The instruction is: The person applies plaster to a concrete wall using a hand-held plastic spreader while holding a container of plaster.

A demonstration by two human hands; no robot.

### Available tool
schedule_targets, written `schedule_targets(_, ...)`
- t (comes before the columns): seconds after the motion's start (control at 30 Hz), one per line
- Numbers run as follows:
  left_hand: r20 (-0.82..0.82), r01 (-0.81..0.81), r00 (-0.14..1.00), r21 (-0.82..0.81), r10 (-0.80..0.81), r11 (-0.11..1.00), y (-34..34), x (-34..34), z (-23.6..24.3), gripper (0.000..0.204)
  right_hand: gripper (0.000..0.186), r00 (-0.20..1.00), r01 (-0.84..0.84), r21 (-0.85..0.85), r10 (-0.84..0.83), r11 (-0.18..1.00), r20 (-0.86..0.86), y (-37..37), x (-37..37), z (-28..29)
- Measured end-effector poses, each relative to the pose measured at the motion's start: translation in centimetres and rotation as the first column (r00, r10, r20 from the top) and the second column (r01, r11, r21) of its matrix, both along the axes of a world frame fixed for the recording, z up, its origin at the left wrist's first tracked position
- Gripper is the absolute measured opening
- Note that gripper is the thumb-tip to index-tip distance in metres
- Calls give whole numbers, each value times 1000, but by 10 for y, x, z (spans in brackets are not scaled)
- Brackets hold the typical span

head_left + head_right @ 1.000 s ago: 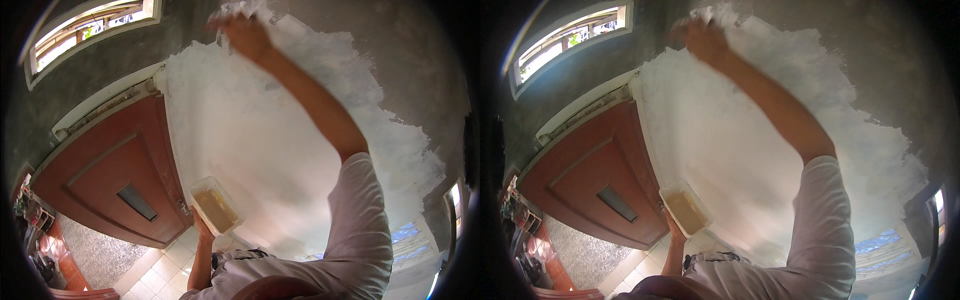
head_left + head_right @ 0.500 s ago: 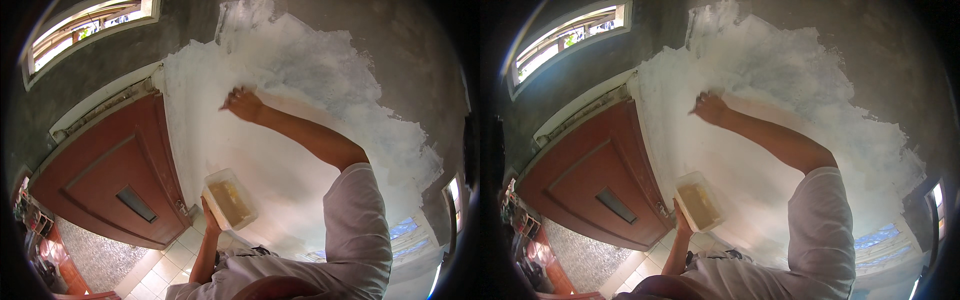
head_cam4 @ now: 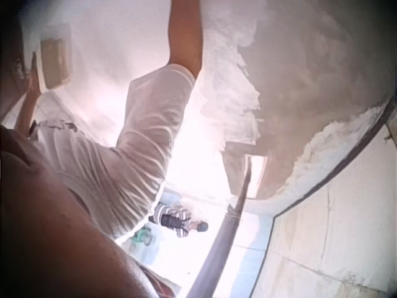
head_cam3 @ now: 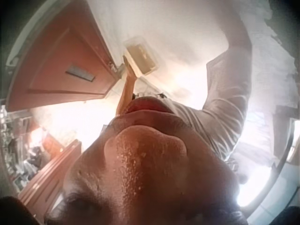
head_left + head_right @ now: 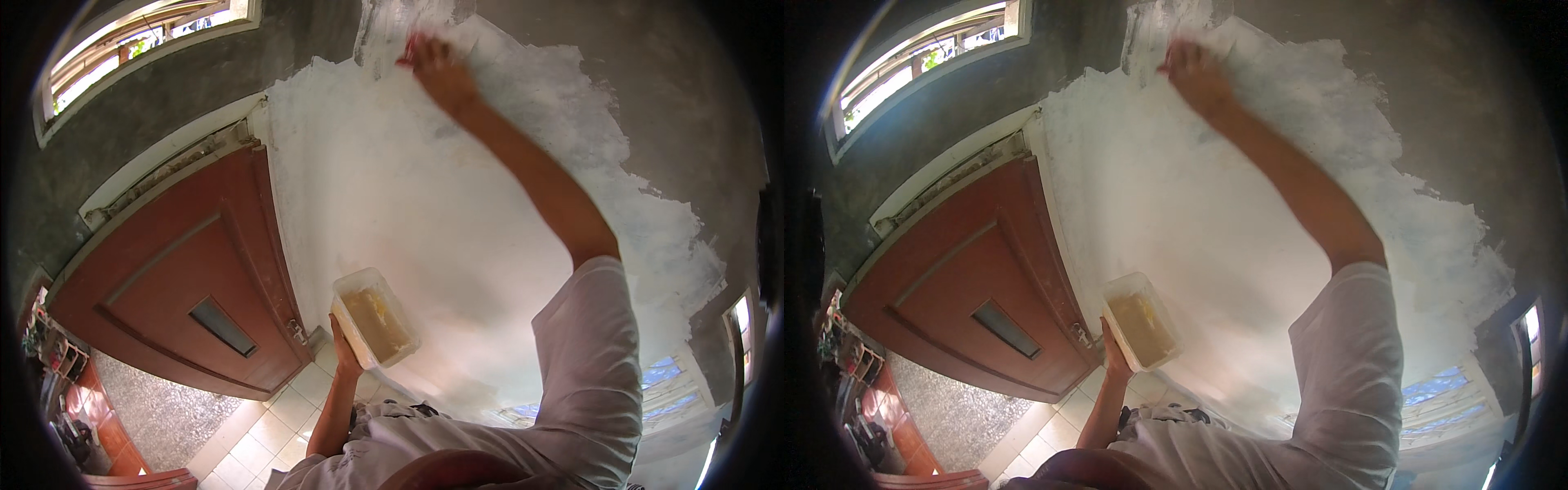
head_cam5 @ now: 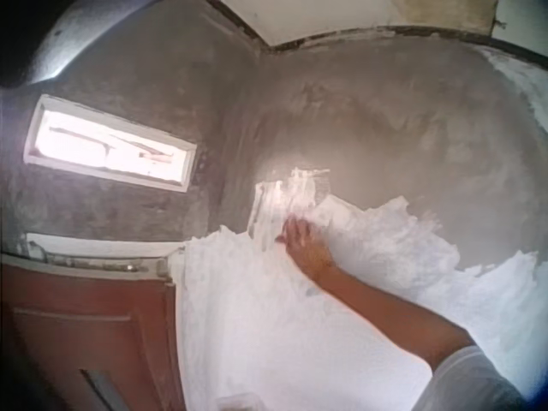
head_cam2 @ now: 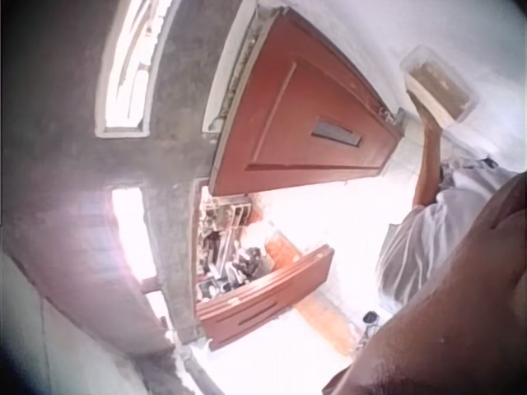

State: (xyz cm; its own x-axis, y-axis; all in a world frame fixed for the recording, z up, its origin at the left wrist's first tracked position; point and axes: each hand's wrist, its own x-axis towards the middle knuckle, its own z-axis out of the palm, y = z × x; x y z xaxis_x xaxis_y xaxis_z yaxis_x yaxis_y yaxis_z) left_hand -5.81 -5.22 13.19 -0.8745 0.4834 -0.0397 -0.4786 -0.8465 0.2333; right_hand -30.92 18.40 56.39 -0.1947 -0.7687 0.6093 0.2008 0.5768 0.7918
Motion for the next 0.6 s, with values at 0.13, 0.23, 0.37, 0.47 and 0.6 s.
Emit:
schedule_targets(0.13, -19, 34, 999, -47, -35, 998, 3, 4, -19, 78, 54, 924, 243, -4, -230, 970, 306, 1, 16, -188)
schedule_targets(0.23, -35, -16, 999, -96, 13, 995, -15, 4, -23, 79, 32, 406, 384, 115, -280, 916, 870, -45, 38, -197)
schedule_targets(0.37, -12, -49, 999, -39, 48, 998, -34, 17, -8, 70, 27, 540, 357, -176, -49, 917, 840, -62, 9, -100)
schedule_targets(0.47, 5, -99, 995, -46, 99, 994, -44, 19, -9, 71, 30, 863, 52, -348, 133, 936, 487, -84, 1, 33)
schedule_targets(0.6, 34, -109, 993, -63, 111, 992, -38, 12, -28, 77, 40, 997, 58, -330, -68, 942, -19, -101, -5, 118)
